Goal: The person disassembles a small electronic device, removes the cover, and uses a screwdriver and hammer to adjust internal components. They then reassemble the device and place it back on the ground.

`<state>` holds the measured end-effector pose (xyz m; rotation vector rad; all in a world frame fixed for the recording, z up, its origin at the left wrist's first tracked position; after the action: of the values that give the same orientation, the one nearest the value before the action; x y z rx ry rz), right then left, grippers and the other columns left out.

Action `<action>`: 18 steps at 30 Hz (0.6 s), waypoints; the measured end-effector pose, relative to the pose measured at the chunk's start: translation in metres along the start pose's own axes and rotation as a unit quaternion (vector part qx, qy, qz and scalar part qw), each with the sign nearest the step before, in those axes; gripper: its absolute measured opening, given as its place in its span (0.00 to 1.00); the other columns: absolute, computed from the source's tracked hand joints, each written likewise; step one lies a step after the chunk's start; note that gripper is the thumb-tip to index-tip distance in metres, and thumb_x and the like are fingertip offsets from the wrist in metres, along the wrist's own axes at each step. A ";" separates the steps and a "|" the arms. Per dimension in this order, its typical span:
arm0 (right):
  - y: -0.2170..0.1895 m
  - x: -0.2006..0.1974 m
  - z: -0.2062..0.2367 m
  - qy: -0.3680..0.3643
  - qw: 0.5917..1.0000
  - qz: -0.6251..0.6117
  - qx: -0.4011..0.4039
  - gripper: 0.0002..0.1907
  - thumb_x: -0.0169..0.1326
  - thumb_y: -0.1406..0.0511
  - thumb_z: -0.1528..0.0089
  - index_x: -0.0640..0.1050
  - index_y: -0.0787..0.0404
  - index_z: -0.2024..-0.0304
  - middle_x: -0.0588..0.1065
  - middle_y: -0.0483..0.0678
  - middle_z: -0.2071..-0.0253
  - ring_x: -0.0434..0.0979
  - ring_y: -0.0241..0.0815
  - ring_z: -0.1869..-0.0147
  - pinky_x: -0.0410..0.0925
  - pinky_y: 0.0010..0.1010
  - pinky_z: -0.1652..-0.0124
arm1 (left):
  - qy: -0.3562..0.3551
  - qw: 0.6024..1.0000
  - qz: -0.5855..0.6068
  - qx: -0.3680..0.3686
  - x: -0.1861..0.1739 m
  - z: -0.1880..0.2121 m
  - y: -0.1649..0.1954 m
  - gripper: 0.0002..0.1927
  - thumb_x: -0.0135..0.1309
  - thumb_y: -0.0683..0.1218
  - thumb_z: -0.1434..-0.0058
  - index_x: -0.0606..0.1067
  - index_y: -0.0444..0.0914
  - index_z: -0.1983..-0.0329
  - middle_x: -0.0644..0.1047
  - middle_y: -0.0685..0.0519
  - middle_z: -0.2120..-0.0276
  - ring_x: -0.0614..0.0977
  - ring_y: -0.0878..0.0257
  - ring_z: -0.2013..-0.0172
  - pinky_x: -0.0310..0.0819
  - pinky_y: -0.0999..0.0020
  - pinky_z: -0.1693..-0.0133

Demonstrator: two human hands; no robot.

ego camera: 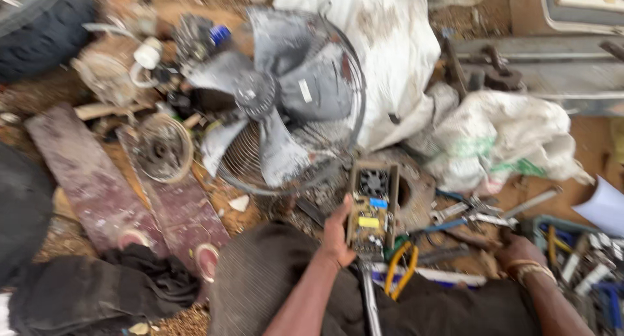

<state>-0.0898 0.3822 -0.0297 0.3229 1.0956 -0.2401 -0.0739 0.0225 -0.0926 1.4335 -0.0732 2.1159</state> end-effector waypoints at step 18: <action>-0.005 -0.021 0.137 -0.084 0.718 -0.691 -0.029 0.16 0.55 0.68 0.36 0.72 0.66 0.47 0.75 0.48 0.66 0.70 0.35 0.74 0.64 0.23 0.77 | 0.020 0.998 -0.059 -0.020 -0.008 -0.012 -0.011 0.51 0.62 0.66 0.50 0.63 0.45 0.25 0.68 0.49 0.32 0.70 0.54 0.35 0.63 0.44 0.40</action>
<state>0.0127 0.3270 0.0459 -0.6615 0.9634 -1.5394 -0.0765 0.0326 -0.1076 1.3387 -0.0157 2.0354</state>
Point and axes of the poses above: each hand's wrist, its own z-axis away from the middle knuckle, its own x-axis out of the palm, y = z × x, the point moved 5 cm from there along -z, towards the middle knuckle
